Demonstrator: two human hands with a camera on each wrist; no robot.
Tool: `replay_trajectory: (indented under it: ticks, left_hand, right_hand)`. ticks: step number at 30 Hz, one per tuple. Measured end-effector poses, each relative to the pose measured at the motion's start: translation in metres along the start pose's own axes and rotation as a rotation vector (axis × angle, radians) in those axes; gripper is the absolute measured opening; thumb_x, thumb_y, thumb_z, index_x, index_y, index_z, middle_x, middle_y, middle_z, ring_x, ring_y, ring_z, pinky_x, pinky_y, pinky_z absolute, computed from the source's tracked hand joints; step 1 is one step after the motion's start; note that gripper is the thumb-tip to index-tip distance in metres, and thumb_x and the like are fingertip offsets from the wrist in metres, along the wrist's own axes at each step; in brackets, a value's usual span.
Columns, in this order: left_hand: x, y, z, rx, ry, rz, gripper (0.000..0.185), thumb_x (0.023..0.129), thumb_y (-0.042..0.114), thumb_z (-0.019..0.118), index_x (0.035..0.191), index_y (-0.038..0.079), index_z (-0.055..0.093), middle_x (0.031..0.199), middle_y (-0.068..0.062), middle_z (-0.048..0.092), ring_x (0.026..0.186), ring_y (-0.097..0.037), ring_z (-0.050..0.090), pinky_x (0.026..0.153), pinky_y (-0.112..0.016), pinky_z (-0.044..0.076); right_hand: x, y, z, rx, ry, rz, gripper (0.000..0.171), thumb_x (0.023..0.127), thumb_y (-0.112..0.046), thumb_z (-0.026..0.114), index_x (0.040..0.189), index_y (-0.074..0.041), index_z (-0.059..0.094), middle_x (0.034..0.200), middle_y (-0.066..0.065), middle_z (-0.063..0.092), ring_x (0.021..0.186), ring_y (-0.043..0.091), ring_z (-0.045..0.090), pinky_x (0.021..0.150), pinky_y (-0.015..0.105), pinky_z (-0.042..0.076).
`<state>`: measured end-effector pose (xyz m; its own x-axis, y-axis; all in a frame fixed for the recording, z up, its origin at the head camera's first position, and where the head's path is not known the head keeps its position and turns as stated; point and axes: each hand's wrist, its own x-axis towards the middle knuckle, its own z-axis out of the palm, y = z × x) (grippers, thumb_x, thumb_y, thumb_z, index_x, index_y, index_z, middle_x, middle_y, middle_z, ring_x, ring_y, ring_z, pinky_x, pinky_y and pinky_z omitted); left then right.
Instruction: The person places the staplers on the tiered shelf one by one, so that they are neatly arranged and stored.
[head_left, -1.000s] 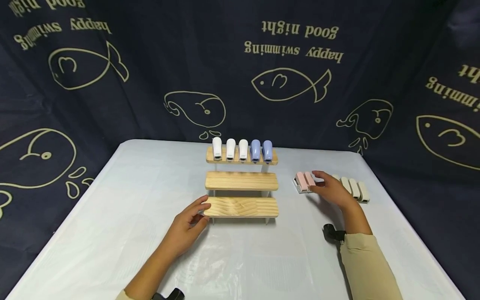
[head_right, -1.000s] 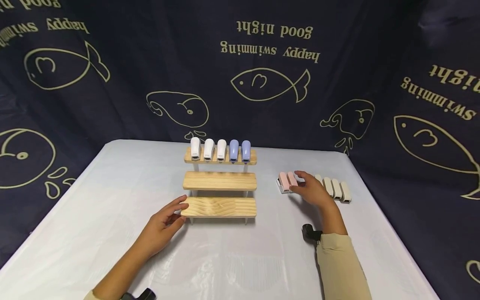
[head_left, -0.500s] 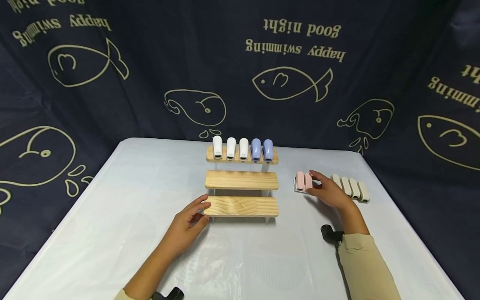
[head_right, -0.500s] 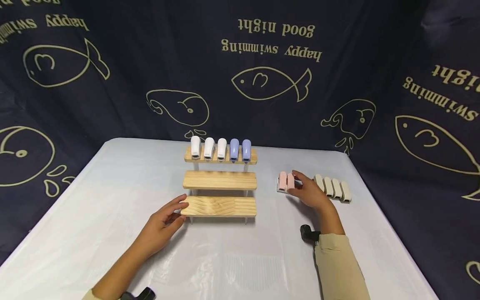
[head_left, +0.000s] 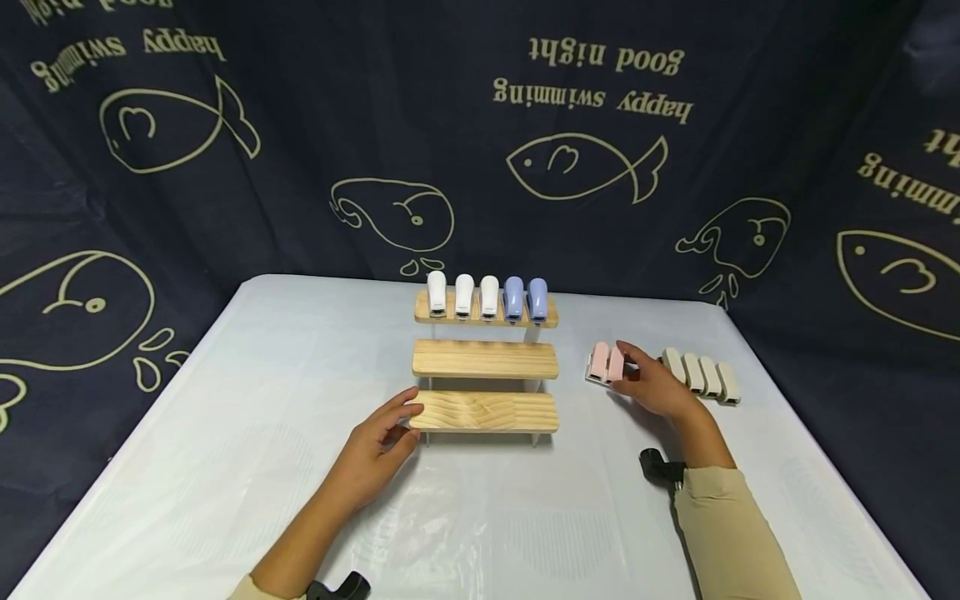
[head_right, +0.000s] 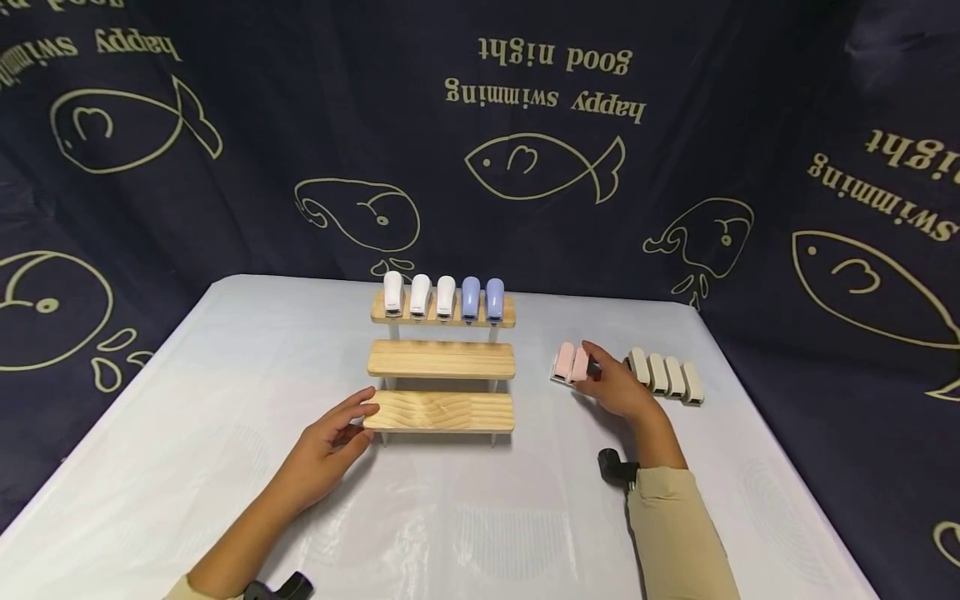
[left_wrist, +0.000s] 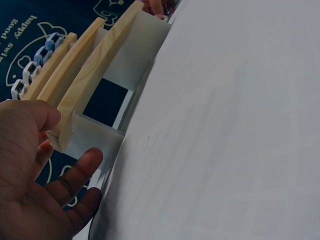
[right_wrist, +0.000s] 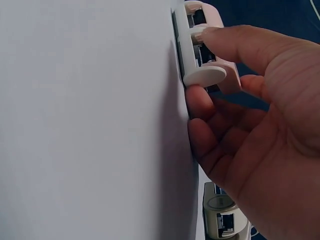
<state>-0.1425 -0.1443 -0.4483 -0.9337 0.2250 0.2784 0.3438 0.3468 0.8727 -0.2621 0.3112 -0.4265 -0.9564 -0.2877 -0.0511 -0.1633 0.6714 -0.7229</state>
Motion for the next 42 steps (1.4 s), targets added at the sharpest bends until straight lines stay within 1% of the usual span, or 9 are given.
replay_trajectory:
  ticks: [2, 4, 9, 13, 19, 26, 28, 35, 42]
  left_hand:
    - [0.0, 0.0, 0.0, -0.003, -0.001, -0.003, 0.035, 0.097, 0.007, 0.065, 0.132, 0.005, 0.061, 0.153, -0.007, 0.042, 0.096, -0.015, 0.067, 0.085, -0.028, 0.055]
    - [0.0, 0.0, 0.0, -0.004, 0.0, -0.004, 0.035, 0.097, 0.008, 0.065, 0.132, 0.005, 0.061, 0.154, -0.007, 0.042, 0.095, -0.016, 0.067, 0.085, -0.028, 0.055]
    - [0.0, -0.001, 0.0, -0.006, 0.0, -0.002, 0.035, 0.097, 0.008, 0.065, 0.132, 0.005, 0.061, 0.154, -0.006, 0.042, 0.095, -0.015, 0.067, 0.085, -0.028, 0.055]
    - [0.0, -0.001, 0.001, -0.009, -0.001, 0.002, 0.035, 0.097, 0.007, 0.065, 0.132, 0.005, 0.061, 0.154, -0.007, 0.042, 0.096, -0.015, 0.067, 0.085, -0.028, 0.055]
    - [0.001, -0.001, 0.001, -0.007, 0.0, 0.004, 0.035, 0.097, 0.007, 0.065, 0.132, 0.005, 0.061, 0.153, -0.008, 0.042, 0.097, -0.016, 0.067, 0.086, -0.028, 0.055]
    - [0.001, -0.001, 0.001, 0.002, 0.001, 0.002, 0.036, 0.097, 0.008, 0.065, 0.132, 0.005, 0.061, 0.154, -0.008, 0.042, 0.095, -0.015, 0.067, 0.085, -0.028, 0.055]
    - [0.0, -0.002, 0.001, 0.009, 0.0, -0.001, 0.036, 0.097, 0.009, 0.065, 0.133, 0.006, 0.061, 0.154, -0.007, 0.042, 0.095, -0.014, 0.067, 0.085, -0.028, 0.055]
    - [0.0, -0.001, 0.001, 0.014, 0.0, -0.008, 0.036, 0.097, 0.01, 0.065, 0.133, 0.006, 0.061, 0.154, -0.006, 0.042, 0.096, -0.013, 0.067, 0.086, -0.029, 0.055]
    - [0.0, -0.002, 0.001, 0.017, -0.001, 0.003, 0.036, 0.097, 0.009, 0.065, 0.133, 0.005, 0.061, 0.154, -0.003, 0.042, 0.097, -0.014, 0.067, 0.087, -0.029, 0.055]
  right_hand:
    - [0.001, 0.0, 0.0, 0.004, -0.007, -0.003, 0.081, 0.095, -0.008, 0.067, 0.156, 0.005, 0.015, 0.149, 0.033, 0.035, 0.127, 0.043, 0.046, 0.097, 0.049, 0.044]
    - [0.001, -0.001, 0.001, 0.001, -0.006, -0.005, 0.082, 0.094, -0.009, 0.068, 0.155, 0.005, 0.016, 0.14, 0.031, 0.043, 0.115, 0.038, 0.051, 0.089, 0.043, 0.045]
    - [0.002, -0.002, 0.001, -0.02, 0.018, 0.0, 0.077, 0.093, -0.007, 0.069, 0.153, 0.005, 0.022, 0.13, 0.026, 0.047, 0.098, 0.029, 0.051, 0.077, 0.035, 0.043]
    - [0.002, -0.003, 0.002, -0.058, 0.038, 0.014, 0.076, 0.091, -0.006, 0.07, 0.152, 0.004, 0.025, 0.13, 0.025, 0.049, 0.098, 0.029, 0.052, 0.079, 0.037, 0.044]
    - [0.002, -0.004, 0.003, -0.126, 0.065, 0.029, 0.074, 0.091, -0.007, 0.07, 0.15, 0.004, 0.027, 0.14, 0.031, 0.046, 0.111, 0.035, 0.055, 0.09, 0.047, 0.046]
    - [0.002, -0.007, 0.003, -0.165, 0.086, 0.045, 0.07, 0.091, -0.01, 0.07, 0.149, 0.002, 0.033, 0.129, 0.03, 0.055, 0.104, 0.036, 0.058, 0.082, 0.045, 0.048]
    - [0.002, -0.008, 0.002, -0.177, 0.092, 0.054, 0.07, 0.091, -0.012, 0.071, 0.149, 0.001, 0.034, 0.132, 0.028, 0.054, 0.106, 0.036, 0.059, 0.081, 0.044, 0.049]
    - [-0.002, -0.013, -0.005, -0.141, 0.11, 0.024, 0.071, 0.092, -0.013, 0.07, 0.149, 0.005, 0.033, 0.144, 0.029, 0.043, 0.117, 0.043, 0.056, 0.085, 0.046, 0.051]
    - [-0.01, -0.025, -0.012, -0.097, 0.149, -0.013, 0.071, 0.093, -0.018, 0.071, 0.151, 0.0, 0.034, 0.146, 0.023, 0.044, 0.124, 0.043, 0.051, 0.089, 0.048, 0.049]
